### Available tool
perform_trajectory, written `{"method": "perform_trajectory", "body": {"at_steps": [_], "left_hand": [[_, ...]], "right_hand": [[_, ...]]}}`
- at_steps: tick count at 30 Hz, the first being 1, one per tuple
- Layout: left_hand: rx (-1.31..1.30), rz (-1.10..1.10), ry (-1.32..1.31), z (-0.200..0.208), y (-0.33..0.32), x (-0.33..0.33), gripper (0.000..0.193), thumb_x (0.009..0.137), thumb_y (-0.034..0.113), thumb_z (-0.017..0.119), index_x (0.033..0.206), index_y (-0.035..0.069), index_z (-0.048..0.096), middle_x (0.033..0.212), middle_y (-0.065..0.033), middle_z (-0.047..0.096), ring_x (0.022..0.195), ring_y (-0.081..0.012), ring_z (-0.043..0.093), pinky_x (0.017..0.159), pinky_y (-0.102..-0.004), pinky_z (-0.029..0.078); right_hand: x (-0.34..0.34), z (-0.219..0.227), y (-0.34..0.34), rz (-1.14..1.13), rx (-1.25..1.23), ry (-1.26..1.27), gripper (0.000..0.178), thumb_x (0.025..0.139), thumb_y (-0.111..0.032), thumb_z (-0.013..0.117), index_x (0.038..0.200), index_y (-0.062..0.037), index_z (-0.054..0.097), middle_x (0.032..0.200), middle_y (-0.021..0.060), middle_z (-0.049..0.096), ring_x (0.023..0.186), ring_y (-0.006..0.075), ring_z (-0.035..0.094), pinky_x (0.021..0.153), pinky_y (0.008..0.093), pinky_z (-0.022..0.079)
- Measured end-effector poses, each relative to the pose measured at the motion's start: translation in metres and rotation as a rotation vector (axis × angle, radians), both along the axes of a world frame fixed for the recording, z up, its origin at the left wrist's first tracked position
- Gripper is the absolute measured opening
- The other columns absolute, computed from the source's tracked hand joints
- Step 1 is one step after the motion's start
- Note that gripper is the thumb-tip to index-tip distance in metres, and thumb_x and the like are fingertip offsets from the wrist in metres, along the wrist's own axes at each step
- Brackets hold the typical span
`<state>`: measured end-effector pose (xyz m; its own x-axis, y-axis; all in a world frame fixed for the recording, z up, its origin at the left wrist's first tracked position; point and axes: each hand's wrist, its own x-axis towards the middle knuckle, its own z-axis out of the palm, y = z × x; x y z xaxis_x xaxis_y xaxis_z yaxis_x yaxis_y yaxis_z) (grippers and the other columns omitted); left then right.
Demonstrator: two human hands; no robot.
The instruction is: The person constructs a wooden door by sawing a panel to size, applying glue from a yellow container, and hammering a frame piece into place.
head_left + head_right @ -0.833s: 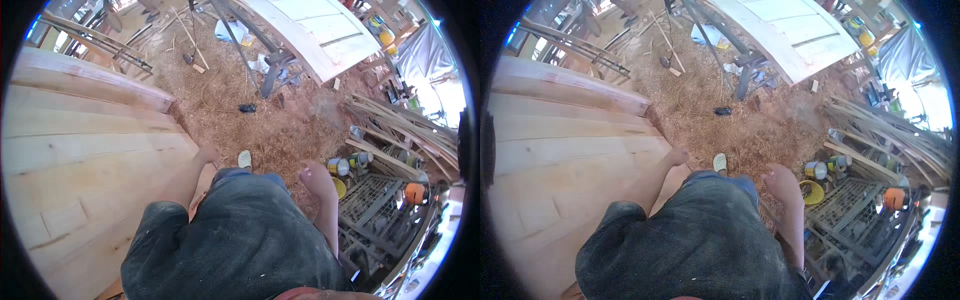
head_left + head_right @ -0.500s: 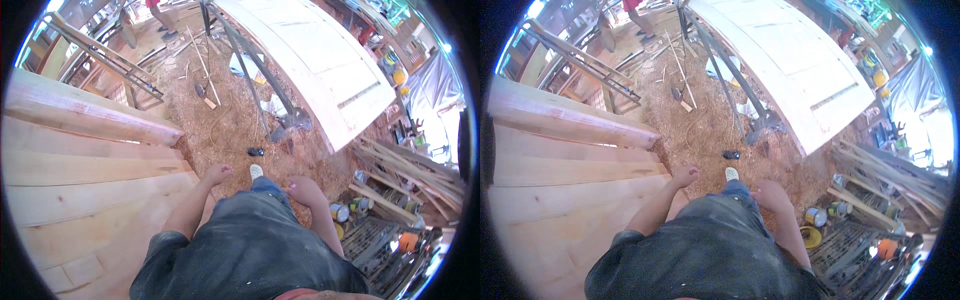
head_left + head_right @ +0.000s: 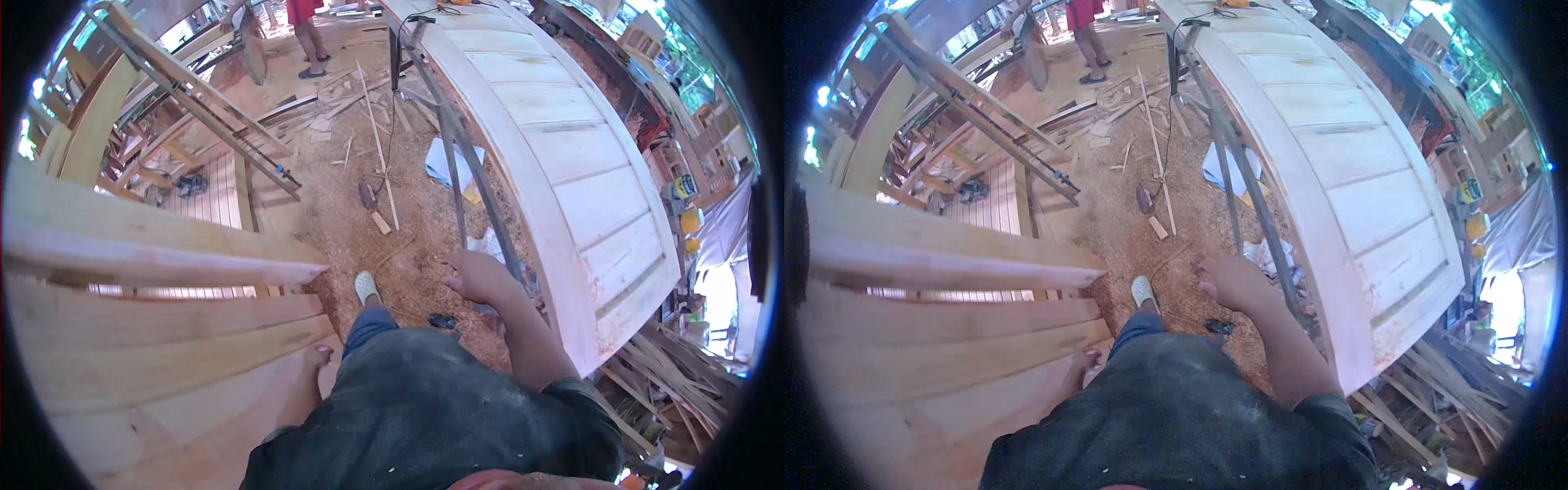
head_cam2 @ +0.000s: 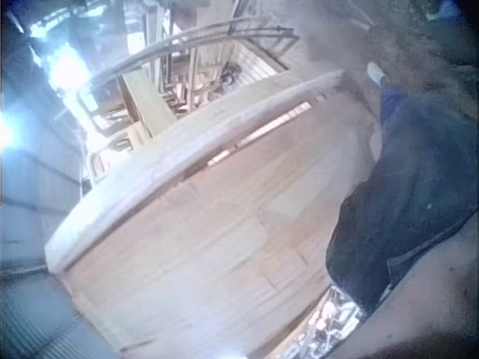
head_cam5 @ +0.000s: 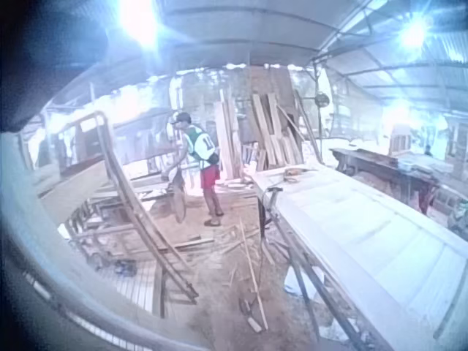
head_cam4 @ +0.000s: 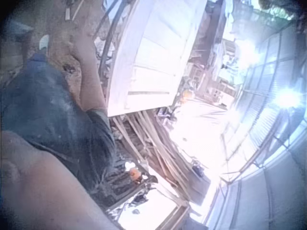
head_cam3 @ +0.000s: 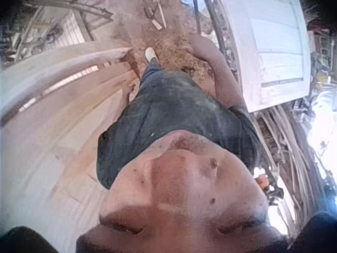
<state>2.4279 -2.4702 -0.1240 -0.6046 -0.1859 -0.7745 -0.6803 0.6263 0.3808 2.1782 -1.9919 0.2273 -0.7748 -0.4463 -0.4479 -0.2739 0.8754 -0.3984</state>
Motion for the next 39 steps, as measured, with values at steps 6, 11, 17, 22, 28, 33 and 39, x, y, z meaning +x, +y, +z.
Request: {"method": "perform_trajectory", "body": {"at_steps": [6,11,17,22,28,33,39], "left_hand": [[-0.137,-0.319,0.054,-0.007,-0.047,-0.174,0.035,0.095,0.038,0.059,0.105,0.012,0.080,0.102,-0.0182,0.078,0.097,-0.0374,0.075,0.087,-0.0471,0.059],[-0.327,-0.439,0.213,0.049,-0.081,-0.406,0.038,0.097,0.036,0.055,0.108,0.011,0.080,0.104,-0.0208,0.078,0.099,-0.0425,0.074,0.089,-0.0476,0.059],[-0.078,-0.177,0.405,0.061,-0.102,-0.600,0.030,0.095,0.024,0.058,0.111,0.007,0.077,0.106,-0.0229,0.077,0.102,-0.0418,0.074,0.091,-0.0484,0.059],[-0.367,-1.148,0.349,0.022,-0.066,-0.679,0.025,0.098,0.022,0.056,0.108,0.009,0.075,0.120,-0.0161,0.074,0.107,-0.0351,0.073,0.091,-0.0481,0.059],[0.024,-0.612,0.452,0.027,-0.043,-0.782,0.030,0.102,0.025,0.053,0.100,0.007,0.076,0.091,-0.0117,0.075,0.083,-0.0216,0.073,0.072,-0.0382,0.057],[0.180,-0.260,0.496,0.085,-0.002,-0.992,0.025,0.102,0.022,0.056,0.085,0.009,0.069,0.070,-0.0021,0.062,0.059,-0.0130,0.059,0.053,-0.0286,0.046],[0.617,0.134,0.396,0.207,0.180,-1.266,0.016,0.101,0.024,0.063,0.096,0.011,0.069,0.081,0.0006,0.065,0.071,-0.0082,0.062,0.061,-0.0246,0.046]], "right_hand": [[-0.102,-0.010,-0.086,-0.051,-0.015,-0.144,0.048,0.095,-0.038,0.070,0.132,-0.0080,0.069,0.126,0.0204,0.071,0.121,0.0393,0.065,0.104,0.0494,0.051],[-0.182,-0.015,-0.101,-0.141,-0.139,-0.143,0.048,0.095,-0.038,0.070,0.133,-0.0092,0.069,0.128,0.0208,0.071,0.123,0.0398,0.065,0.106,0.0493,0.050],[-0.315,-0.008,-0.082,-0.309,-0.065,-0.048,0.046,0.091,-0.034,0.075,0.127,-0.0057,0.071,0.120,0.0213,0.074,0.115,0.0416,0.069,0.100,0.0514,0.054],[-0.438,-0.061,-0.046,-0.342,0.012,-0.194,0.048,0.093,-0.038,0.069,0.128,-0.0060,0.070,0.125,0.0252,0.070,0.120,0.0414,0.066,0.103,0.0516,0.052],[-0.586,-0.039,-0.030,-0.330,-0.176,0.064,0.035,0.091,-0.031,0.070,0.113,-0.0032,0.072,0.115,0.0229,0.073,0.115,0.0392,0.068,0.100,0.0514,0.053],[-0.678,-0.010,-0.010,-0.375,-0.217,0.097,0.050,0.093,-0.038,0.070,0.130,-0.0037,0.066,0.125,0.0241,0.069,0.121,0.0416,0.063,0.104,0.0514,0.050],[-0.764,-0.064,-0.007,-0.761,-0.226,0.143,0.048,0.093,-0.035,0.071,0.130,-0.0044,0.065,0.126,0.0239,0.067,0.121,0.0417,0.063,0.104,0.0508,0.050]]}}
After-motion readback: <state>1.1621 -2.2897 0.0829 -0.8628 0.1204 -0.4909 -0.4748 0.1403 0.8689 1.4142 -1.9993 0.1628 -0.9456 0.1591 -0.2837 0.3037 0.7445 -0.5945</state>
